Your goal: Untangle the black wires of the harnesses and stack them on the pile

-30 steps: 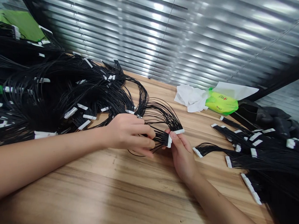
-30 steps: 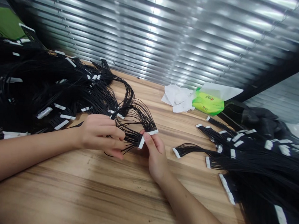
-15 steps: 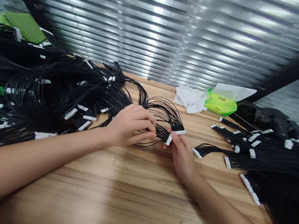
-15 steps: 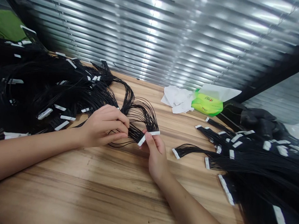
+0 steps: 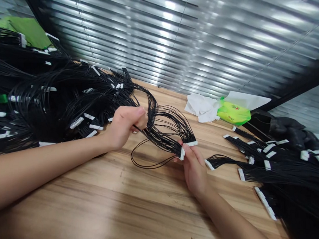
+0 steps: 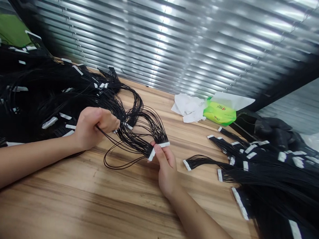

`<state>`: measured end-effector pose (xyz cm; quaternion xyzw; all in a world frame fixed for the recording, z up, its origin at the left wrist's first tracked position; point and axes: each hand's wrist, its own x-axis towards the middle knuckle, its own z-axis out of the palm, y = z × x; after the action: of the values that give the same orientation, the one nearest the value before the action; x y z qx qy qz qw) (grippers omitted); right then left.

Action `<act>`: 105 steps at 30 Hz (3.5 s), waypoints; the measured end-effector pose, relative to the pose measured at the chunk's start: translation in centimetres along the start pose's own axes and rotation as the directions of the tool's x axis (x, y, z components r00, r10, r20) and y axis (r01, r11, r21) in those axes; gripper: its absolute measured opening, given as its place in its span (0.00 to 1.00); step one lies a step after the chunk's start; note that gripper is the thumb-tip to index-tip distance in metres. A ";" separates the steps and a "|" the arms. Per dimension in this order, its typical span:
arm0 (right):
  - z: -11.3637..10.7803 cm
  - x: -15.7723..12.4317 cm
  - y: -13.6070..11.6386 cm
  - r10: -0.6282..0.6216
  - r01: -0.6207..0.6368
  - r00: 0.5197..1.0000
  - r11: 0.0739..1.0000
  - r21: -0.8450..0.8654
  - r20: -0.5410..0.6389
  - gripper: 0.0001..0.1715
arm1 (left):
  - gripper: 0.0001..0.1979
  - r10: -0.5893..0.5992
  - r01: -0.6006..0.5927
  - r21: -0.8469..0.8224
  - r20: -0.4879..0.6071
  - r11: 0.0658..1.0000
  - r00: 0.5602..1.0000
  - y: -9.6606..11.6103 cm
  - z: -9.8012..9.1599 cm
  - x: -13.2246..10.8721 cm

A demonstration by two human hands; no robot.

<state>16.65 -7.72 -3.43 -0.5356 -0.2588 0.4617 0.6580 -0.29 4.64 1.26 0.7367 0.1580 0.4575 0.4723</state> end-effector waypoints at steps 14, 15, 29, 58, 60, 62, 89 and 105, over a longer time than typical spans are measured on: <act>-0.7 0.2 0.8 -0.029 0.028 0.999 0.999 -0.035 -0.032 0.18 | 0.30 0.408 -0.469 0.643 0.255 0.605 0.877 -2.1 -1.7 0.7; -0.7 0.1 0.8 -0.033 0.032 0.999 0.998 -0.045 -0.031 0.18 | 0.28 0.418 -0.477 0.629 0.254 0.614 0.872 -2.2 -1.7 0.7; -1.0 -0.3 0.9 -0.032 0.036 0.999 0.991 -0.126 0.036 0.22 | 0.08 0.314 -0.371 0.724 0.221 0.582 0.923 -1.5 -0.7 0.3; -0.2 0.0 0.5 -0.017 0.016 1.000 0.998 -0.056 -0.016 0.19 | 0.09 0.556 -0.774 0.581 0.568 0.251 0.607 -0.7 0.9 -1.0; 0.0 0.1 0.3 -0.009 0.007 0.999 0.999 -0.037 -0.039 0.19 | 0.05 0.546 -0.723 0.649 0.528 0.235 0.651 -0.8 1.0 -0.9; 0.1 0.3 0.2 -0.019 0.018 0.998 1.000 -0.015 -0.052 0.19 | 0.03 0.515 -0.666 0.697 0.482 0.266 0.709 -0.9 0.9 -0.8; 1.9 1.5 0.2 -0.206 0.205 0.979 0.978 -0.041 -0.011 0.21 | 0.13 0.178 -0.657 0.317 0.801 0.684 0.572 -2.2 0.6 -1.8; 16.3 5.9 -10.1 -0.686 0.695 0.708 0.719 0.007 0.166 0.21 | 0.20 0.229 -0.788 0.314 0.842 0.530 0.489 -2.4 0.7 -2.4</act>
<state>9.01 5.09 9.95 -0.3803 -0.5040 0.2151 0.7451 -0.52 3.88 -2.14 0.9764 -0.1333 0.1689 0.0176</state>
